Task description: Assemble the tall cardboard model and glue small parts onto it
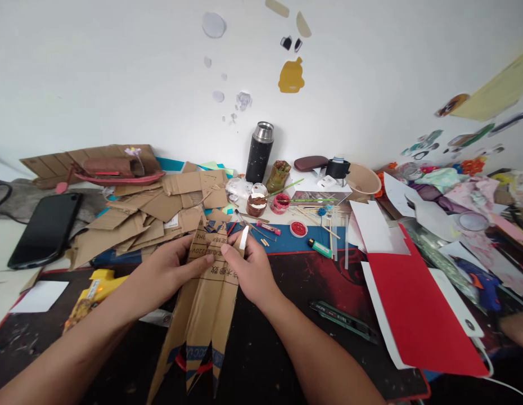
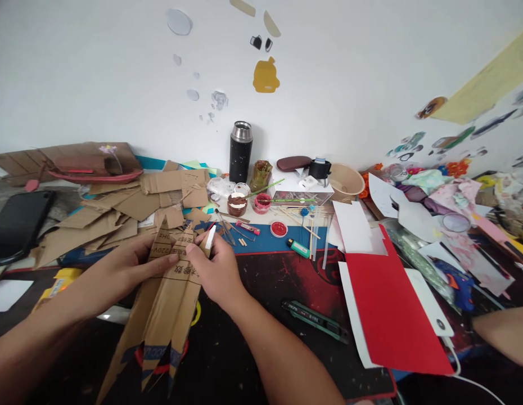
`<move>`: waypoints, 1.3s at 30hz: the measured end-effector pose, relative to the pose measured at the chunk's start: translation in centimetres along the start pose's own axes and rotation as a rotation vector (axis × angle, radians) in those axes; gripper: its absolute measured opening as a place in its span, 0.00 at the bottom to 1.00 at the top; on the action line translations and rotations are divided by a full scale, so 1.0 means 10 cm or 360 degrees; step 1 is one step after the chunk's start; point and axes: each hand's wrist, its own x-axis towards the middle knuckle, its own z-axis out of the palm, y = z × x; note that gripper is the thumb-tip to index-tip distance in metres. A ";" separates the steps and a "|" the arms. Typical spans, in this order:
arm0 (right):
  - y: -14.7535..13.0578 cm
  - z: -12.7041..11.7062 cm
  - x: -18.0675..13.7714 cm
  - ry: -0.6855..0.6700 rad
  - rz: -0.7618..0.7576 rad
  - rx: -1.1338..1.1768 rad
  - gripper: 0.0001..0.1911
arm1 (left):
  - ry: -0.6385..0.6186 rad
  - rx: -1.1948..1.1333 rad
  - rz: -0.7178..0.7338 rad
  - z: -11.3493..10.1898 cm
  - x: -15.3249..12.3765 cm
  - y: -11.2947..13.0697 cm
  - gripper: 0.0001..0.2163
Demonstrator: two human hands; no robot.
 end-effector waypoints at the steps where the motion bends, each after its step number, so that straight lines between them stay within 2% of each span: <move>1: 0.01 0.00 0.00 -0.0001 0.0005 0.0007 0.17 | 0.0012 -0.0009 -0.0010 0.00 0.00 0.00 0.27; 7: 0.09 0.05 -0.02 -0.0149 0.0078 0.0168 0.17 | 0.0127 -0.0080 0.0031 0.01 0.00 -0.03 0.26; 14: 0.10 0.09 -0.06 -0.0129 0.0116 0.0169 0.17 | 0.0149 -0.0111 -0.0023 0.03 0.00 -0.09 0.26; 18: 0.08 0.11 -0.06 -0.0158 0.0109 0.0185 0.18 | 0.0226 -0.0059 0.0040 0.04 0.00 -0.14 0.24; 24: 0.11 0.13 -0.05 -0.0108 0.0085 0.0130 0.14 | 0.0241 -0.0097 0.0138 0.14 0.02 -0.16 0.19; 31: 0.11 0.10 -0.04 -0.0070 0.0072 0.0190 0.13 | 0.0125 -0.0169 -0.0076 0.16 -0.02 -0.07 0.24; 39: 0.05 0.11 -0.05 -0.0130 0.0025 0.0236 0.17 | 0.0203 -0.0354 -0.0068 0.14 -0.03 -0.12 0.30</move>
